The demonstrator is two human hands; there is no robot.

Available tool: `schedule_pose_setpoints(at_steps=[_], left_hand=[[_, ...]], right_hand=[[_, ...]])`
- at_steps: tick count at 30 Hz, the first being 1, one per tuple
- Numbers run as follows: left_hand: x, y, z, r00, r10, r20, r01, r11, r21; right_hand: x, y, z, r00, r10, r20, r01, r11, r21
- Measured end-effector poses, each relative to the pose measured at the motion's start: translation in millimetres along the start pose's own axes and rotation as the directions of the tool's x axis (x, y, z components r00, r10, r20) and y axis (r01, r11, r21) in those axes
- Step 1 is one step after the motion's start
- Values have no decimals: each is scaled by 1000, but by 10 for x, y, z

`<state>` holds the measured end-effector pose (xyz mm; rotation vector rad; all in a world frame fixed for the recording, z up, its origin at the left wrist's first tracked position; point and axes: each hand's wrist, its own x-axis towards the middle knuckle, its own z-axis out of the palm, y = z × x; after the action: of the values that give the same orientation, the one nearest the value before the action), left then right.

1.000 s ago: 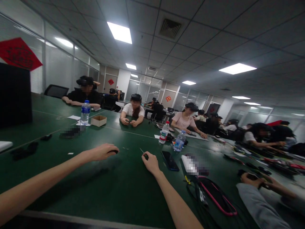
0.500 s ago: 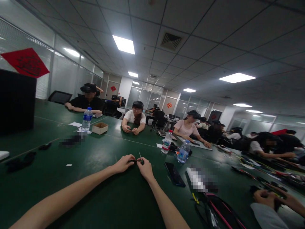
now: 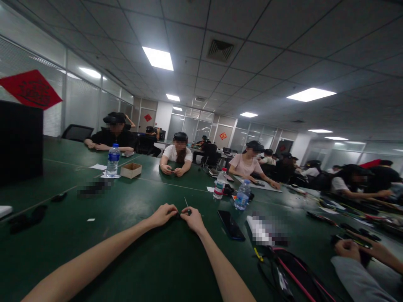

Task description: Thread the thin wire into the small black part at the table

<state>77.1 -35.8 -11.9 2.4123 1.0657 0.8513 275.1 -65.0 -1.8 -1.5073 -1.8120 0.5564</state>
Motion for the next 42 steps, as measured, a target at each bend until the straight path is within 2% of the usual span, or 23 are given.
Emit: schedule_pose_setpoints(at_steps=[4,12,15,17,20,24,27,36,42], left_hand=[[-41,32,-13,999,-17,-41,16,1000,-20],[-59,-39,12,1000,9,-4,-9,999,47],[-53,-43,8,1000,14,-19,-13,998,61],[-51,-39,-1,999,15,-36,-13,999,49],[-53,-31,-18,998,9,-66,-9,1000,-1],[-58,-24,-29,993,-9,-118,1,998,-64],[-63,-20,-31,991,-3,-137,-7,998,-69],[-53,-86,-9,988,7,-152,-24,994,-110],[-46,-125,-20,989,-16,-145,-4,991,-135]], right_hand=[[-32,-52,-21,1000,13,-19,-14,999,-29],[-70,-132,-36,1000,-4,-25,2,997,-81],[-119,-179,-65,995,-41,-96,26,988,-150],[-163,-208,-109,986,-91,-140,52,965,-257],[-219,-229,-204,986,-145,-81,92,883,-460],[-257,-227,-302,996,-75,51,90,766,-637],[-266,-238,-316,995,-39,96,96,701,-707],[-276,-308,-307,991,-23,131,112,675,-730],[-272,-307,-305,989,-72,127,143,666,-732]])
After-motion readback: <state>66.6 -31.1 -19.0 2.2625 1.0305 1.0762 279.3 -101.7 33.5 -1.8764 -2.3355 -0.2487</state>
